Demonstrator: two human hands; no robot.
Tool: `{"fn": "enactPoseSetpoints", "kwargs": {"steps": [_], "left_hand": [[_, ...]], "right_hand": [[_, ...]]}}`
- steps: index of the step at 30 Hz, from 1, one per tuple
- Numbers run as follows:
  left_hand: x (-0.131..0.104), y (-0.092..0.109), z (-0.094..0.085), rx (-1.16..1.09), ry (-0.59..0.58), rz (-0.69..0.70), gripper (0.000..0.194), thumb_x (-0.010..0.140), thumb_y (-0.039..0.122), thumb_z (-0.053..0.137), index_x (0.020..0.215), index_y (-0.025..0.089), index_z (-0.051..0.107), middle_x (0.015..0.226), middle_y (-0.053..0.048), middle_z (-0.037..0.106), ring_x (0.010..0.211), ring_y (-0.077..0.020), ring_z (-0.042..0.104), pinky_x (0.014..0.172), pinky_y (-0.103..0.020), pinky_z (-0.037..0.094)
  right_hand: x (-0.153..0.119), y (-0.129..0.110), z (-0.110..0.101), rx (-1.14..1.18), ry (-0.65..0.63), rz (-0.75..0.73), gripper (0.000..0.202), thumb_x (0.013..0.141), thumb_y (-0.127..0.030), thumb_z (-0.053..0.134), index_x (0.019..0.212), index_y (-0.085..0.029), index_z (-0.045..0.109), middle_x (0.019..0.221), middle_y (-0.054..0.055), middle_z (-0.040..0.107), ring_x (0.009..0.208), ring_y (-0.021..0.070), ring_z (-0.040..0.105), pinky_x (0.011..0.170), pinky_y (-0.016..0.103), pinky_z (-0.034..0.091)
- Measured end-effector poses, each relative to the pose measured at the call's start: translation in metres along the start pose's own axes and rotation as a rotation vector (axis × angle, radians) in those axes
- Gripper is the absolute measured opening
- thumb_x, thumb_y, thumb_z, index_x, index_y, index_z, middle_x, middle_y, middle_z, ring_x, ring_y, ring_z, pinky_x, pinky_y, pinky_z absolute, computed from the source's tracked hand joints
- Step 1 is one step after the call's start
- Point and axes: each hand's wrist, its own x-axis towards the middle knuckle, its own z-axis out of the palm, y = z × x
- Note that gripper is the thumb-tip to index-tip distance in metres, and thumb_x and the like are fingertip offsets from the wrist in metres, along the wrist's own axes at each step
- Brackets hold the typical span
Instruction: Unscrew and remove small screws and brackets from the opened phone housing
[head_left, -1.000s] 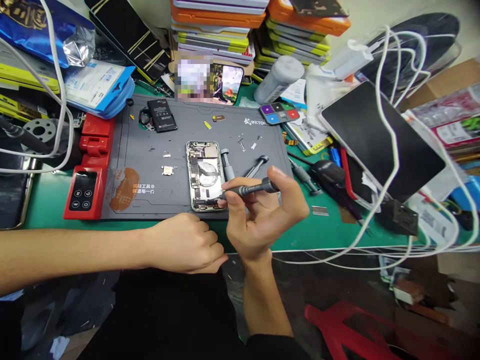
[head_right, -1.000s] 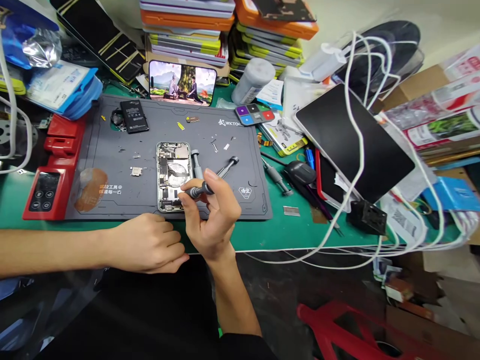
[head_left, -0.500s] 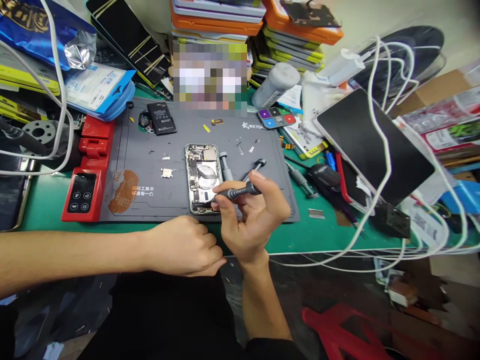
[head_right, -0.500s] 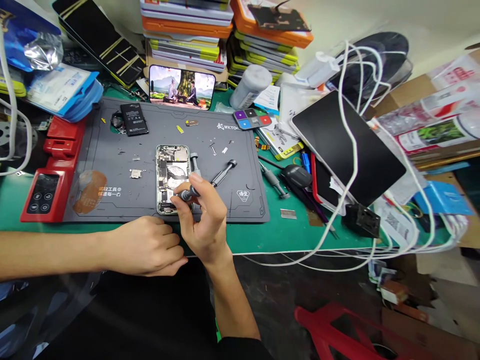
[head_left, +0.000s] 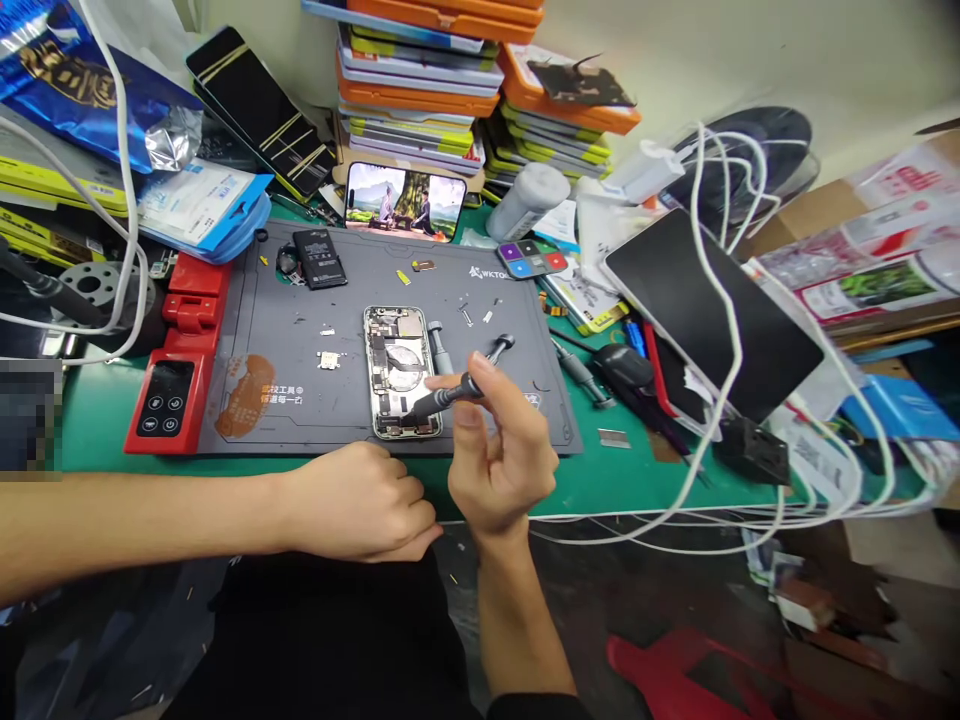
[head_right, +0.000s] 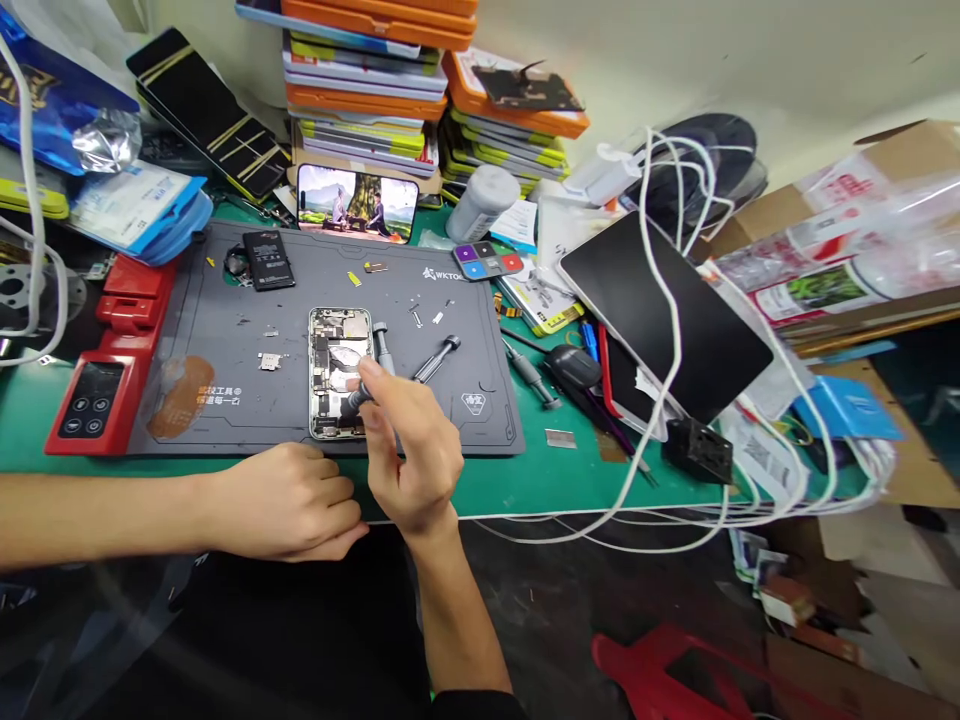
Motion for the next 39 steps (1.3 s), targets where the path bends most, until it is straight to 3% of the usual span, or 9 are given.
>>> {"fn": "enactPoseSetpoints", "kwargs": {"steps": [7, 10, 14, 17, 22, 28, 33, 35, 39], "left_hand": [[0.006, -0.002, -0.007, 0.035, 0.128, 0.052, 0.037, 0.105, 0.033, 0.058, 0.07, 0.02, 0.06, 0.064, 0.002, 0.059, 0.06, -0.0159, 0.056, 0.058, -0.033, 0.04], [0.009, -0.004, -0.011, 0.07, 0.127, 0.07, 0.031, 0.104, 0.032, 0.061, 0.076, 0.02, 0.063, 0.071, 0.0, 0.062, 0.068, -0.0165, 0.06, 0.064, -0.032, 0.044], [0.008, -0.005, -0.009, 0.141, 0.107, 0.055, 0.018, 0.101, 0.028, 0.063, 0.094, 0.015, 0.073, 0.107, -0.01, 0.078, 0.102, -0.0218, 0.073, 0.09, -0.034, 0.055], [0.006, -0.005, -0.006, 0.228, 0.109, 0.038, 0.021, 0.101, 0.028, 0.063, 0.101, 0.011, 0.076, 0.129, -0.016, 0.077, 0.122, -0.0268, 0.072, 0.107, -0.037, 0.055], [0.005, 0.003, -0.009, 0.365, 0.052, 0.051, 0.027, 0.103, 0.028, 0.058, 0.103, 0.007, 0.076, 0.121, -0.019, 0.079, 0.115, -0.0287, 0.076, 0.106, -0.039, 0.058], [0.003, 0.014, -0.011, 0.447, -0.011, 0.012, 0.05, 0.108, 0.05, 0.054, 0.111, 0.004, 0.075, 0.123, -0.025, 0.078, 0.116, -0.0325, 0.077, 0.106, -0.043, 0.058], [0.002, 0.018, -0.008, 0.45, -0.005, -0.021, 0.054, 0.11, 0.049, 0.049, 0.12, 0.003, 0.075, 0.132, -0.022, 0.075, 0.123, -0.0339, 0.074, 0.11, -0.043, 0.058], [0.001, 0.018, -0.006, 0.416, 0.014, -0.031, 0.051, 0.11, 0.044, 0.049, 0.119, 0.002, 0.076, 0.13, -0.022, 0.076, 0.123, -0.0348, 0.073, 0.111, -0.044, 0.057], [0.001, 0.014, -0.004, 0.387, 0.05, 0.031, 0.035, 0.106, 0.033, 0.055, 0.112, 0.008, 0.078, 0.119, -0.02, 0.08, 0.114, -0.0329, 0.076, 0.111, -0.047, 0.056]], "right_hand": [[-0.004, 0.002, -0.002, 0.097, 0.03, 0.086, 0.057, 0.099, -0.01, 0.065, 0.149, -0.034, 0.058, 0.12, 0.003, 0.078, 0.093, 0.0172, 0.075, 0.074, 0.035, 0.067], [-0.007, 0.004, -0.003, 0.117, 0.044, 0.134, 0.056, 0.097, -0.011, 0.068, 0.147, -0.036, 0.06, 0.122, 0.003, 0.077, 0.098, 0.0184, 0.075, 0.072, 0.034, 0.066], [-0.007, 0.005, -0.003, 0.167, 0.05, 0.143, 0.056, 0.098, -0.007, 0.063, 0.146, -0.037, 0.06, 0.122, 0.001, 0.077, 0.096, 0.0172, 0.076, 0.078, 0.037, 0.067], [-0.008, 0.005, -0.002, 0.148, 0.05, 0.111, 0.06, 0.095, -0.005, 0.066, 0.147, -0.036, 0.06, 0.124, 0.002, 0.077, 0.097, 0.0175, 0.076, 0.078, 0.037, 0.067], [-0.01, 0.003, 0.0, 0.122, -0.009, 0.089, 0.069, 0.095, -0.007, 0.068, 0.155, -0.035, 0.049, 0.13, 0.005, 0.074, 0.098, 0.0192, 0.078, 0.071, 0.035, 0.069], [-0.011, 0.001, 0.003, 0.091, -0.051, 0.124, 0.075, 0.093, -0.01, 0.073, 0.158, -0.031, 0.044, 0.134, 0.009, 0.071, 0.093, 0.0188, 0.08, 0.062, 0.03, 0.068], [0.0, -0.009, 0.0, 0.252, 0.088, 0.177, 0.075, 0.087, -0.002, 0.074, 0.15, -0.034, 0.049, 0.121, 0.003, 0.069, 0.09, 0.0166, 0.081, 0.063, 0.027, 0.069], [0.007, -0.019, -0.001, 0.306, 0.015, 0.266, 0.072, 0.088, 0.0, 0.072, 0.149, -0.031, 0.047, 0.115, 0.004, 0.071, 0.094, 0.0185, 0.081, 0.067, 0.029, 0.07], [0.017, -0.036, 0.002, 0.48, -0.277, 0.589, 0.045, 0.098, -0.012, 0.065, 0.14, -0.028, 0.055, 0.118, 0.005, 0.078, 0.111, 0.0195, 0.079, 0.092, 0.038, 0.07]]}}
